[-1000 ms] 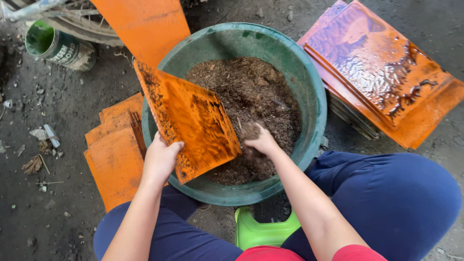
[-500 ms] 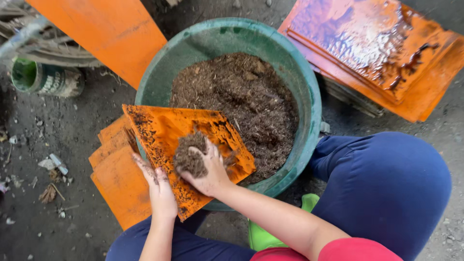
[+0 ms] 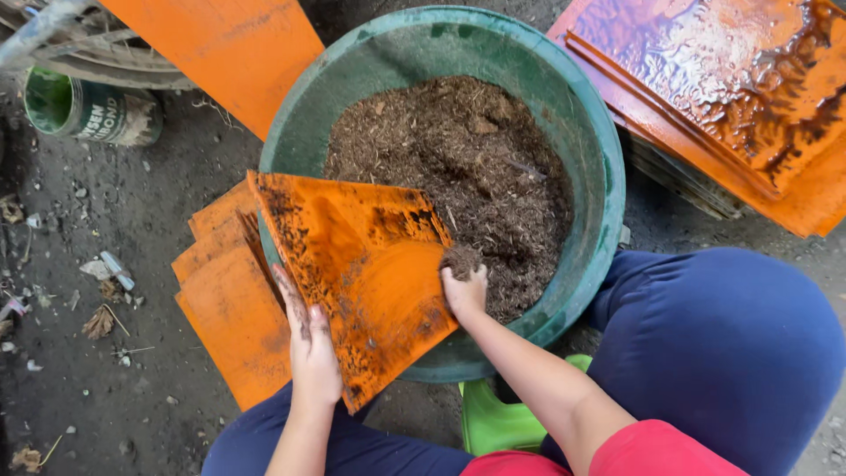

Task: The person sits on a low stool and uses a handful of soil or organic matter to scrub the surface of orange rectangular plates. They repeatedly rub the material onto the plates and then place them in a stack.

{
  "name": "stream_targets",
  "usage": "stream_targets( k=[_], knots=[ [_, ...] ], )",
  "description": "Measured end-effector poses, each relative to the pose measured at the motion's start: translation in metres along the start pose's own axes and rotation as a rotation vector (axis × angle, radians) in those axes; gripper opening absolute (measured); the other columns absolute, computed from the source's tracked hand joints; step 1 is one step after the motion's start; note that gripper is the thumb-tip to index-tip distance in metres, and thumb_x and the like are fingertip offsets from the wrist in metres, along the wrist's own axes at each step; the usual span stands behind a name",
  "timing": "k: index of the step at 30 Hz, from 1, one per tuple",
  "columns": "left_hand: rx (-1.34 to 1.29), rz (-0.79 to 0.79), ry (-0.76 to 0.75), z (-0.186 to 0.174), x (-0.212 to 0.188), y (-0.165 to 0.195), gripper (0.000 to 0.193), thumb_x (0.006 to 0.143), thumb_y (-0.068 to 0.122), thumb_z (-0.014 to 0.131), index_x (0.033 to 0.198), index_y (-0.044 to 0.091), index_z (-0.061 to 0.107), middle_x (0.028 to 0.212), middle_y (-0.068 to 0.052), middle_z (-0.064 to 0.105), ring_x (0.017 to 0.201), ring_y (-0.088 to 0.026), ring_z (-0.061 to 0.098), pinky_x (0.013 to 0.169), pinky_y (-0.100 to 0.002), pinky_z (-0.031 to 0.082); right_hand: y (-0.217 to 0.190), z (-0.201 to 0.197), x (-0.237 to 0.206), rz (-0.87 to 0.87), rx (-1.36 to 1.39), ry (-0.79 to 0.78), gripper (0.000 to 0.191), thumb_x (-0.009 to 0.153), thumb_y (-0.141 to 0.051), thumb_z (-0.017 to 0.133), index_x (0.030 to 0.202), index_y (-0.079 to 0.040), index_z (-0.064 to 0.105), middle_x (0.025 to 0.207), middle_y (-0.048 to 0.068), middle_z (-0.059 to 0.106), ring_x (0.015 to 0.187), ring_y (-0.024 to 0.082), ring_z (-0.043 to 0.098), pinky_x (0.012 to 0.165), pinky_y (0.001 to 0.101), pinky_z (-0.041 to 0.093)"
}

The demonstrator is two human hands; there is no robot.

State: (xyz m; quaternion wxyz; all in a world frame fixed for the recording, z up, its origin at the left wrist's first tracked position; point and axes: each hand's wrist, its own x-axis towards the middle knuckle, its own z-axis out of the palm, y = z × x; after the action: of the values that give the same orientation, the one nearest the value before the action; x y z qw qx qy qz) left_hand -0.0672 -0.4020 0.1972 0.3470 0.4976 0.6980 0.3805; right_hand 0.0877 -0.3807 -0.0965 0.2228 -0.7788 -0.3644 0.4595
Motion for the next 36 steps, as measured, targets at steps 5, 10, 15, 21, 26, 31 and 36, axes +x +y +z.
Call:
stream_targets(
  k=[5,10,15,21,26,31,36],
  knots=[
    [0.074,0.061,-0.013,-0.003,-0.006,0.004,0.064,0.110,0.020,0.032,0.166,0.005,0.005,0.176,-0.010,0.002,0.163,-0.024,0.003,0.129,-0.040,0.009,-0.034,-0.014,-0.068,0.220,0.248,-0.135,0.114,0.076,-0.062,0.074,0.156,0.000,0.022,0.153,0.025,0.041,0.143,0.036,0.041,0.118,0.0428,0.036],
    [0.043,0.130,-0.007,-0.001,-0.010,-0.005,0.065,0.110,0.027,0.033,0.165,0.005,0.005,0.176,-0.010,0.002,0.162,-0.024,0.003,0.129,-0.040,0.008,-0.093,-0.034,-0.123,0.041,0.499,-0.279,0.107,0.087,-0.063,0.067,0.157,0.000,0.016,0.154,0.023,0.039,0.144,0.034,0.039,0.119,0.0441,0.032],
    [-0.209,0.200,-0.031,0.007,0.005,-0.020,0.073,0.111,0.053,0.022,0.168,0.011,0.008,0.178,-0.008,0.003,0.164,-0.024,0.003,0.131,-0.040,0.004,-0.129,-0.039,-0.126,-0.289,0.630,-0.304,0.064,0.099,-0.041,0.059,0.146,0.000,0.043,0.141,0.019,0.057,0.131,0.029,0.052,0.112,0.0396,0.040],
    [-0.409,0.119,0.011,0.028,0.008,-0.020,0.080,0.104,0.063,0.018,0.167,0.017,0.004,0.176,-0.004,0.000,0.161,-0.023,0.007,0.129,-0.040,0.007,-0.151,-0.066,-0.114,-0.338,0.831,-0.377,0.042,0.098,-0.023,0.061,0.132,0.003,0.060,0.124,0.011,0.069,0.114,0.022,0.063,0.102,0.0349,0.050],
    [-0.507,0.119,-0.014,0.045,0.010,-0.014,0.076,0.106,0.059,0.019,0.167,0.016,0.009,0.176,-0.006,0.006,0.161,-0.023,0.009,0.128,-0.038,0.009,-0.151,-0.097,-0.149,-0.379,0.816,-0.390,0.043,0.096,-0.021,0.062,0.134,-0.001,0.056,0.124,0.008,0.067,0.114,0.018,0.062,0.101,0.0331,0.051],
    [-0.533,0.151,0.020,0.052,0.022,-0.016,0.070,0.109,0.047,0.029,0.166,0.011,0.011,0.174,-0.011,0.013,0.160,-0.026,0.013,0.127,-0.038,0.013,-0.193,-0.091,-0.136,-0.446,0.672,-0.373,0.037,0.098,-0.020,0.061,0.131,-0.002,0.060,0.124,0.007,0.070,0.115,0.017,0.064,0.101,0.0331,0.052],
    [-0.404,0.156,0.012,0.047,0.029,-0.008,0.069,0.109,0.031,0.037,0.163,0.003,0.006,0.174,-0.016,0.010,0.160,-0.027,0.011,0.127,-0.038,0.014,-0.299,-0.048,-0.069,-0.584,0.752,-0.353,0.045,0.095,-0.020,0.065,0.135,-0.004,0.051,0.125,0.010,0.065,0.114,0.019,0.061,0.100,0.0344,0.051]
  ],
)
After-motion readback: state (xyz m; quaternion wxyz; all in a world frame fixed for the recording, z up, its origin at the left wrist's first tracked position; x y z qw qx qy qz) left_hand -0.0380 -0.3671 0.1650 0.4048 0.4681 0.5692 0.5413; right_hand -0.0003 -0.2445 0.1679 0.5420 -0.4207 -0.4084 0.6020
